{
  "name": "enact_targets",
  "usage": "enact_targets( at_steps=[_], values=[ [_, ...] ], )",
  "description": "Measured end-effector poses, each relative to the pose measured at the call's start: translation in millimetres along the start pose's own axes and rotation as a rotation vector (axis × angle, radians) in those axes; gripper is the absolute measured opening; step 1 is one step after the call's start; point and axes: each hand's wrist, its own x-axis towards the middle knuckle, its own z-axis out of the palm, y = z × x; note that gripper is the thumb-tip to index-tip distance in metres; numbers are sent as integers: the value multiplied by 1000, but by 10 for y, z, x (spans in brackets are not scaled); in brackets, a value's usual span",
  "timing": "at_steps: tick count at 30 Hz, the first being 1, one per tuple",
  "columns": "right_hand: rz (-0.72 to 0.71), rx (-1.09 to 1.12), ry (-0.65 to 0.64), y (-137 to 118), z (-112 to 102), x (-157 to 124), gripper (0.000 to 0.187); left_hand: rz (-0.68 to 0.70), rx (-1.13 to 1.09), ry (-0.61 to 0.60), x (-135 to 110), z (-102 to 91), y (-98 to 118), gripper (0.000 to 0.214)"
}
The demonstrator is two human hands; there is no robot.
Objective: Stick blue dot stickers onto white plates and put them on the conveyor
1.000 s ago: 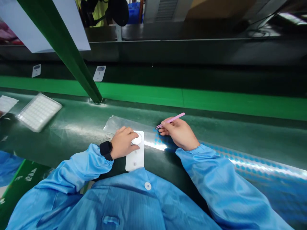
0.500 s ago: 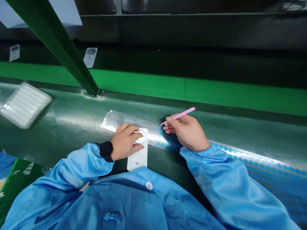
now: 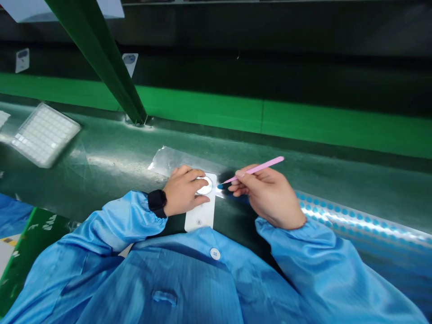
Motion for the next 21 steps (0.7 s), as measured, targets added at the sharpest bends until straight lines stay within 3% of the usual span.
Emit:
enact_targets(
  at_steps=[7, 21],
  values=[
    [78, -31, -38, 69, 204, 104, 39, -46, -33, -38, 26, -23, 27, 44],
    [60, -102, -11, 171, 169, 25, 41, -71, -46, -69, 36, -27, 52, 46]
  ],
)
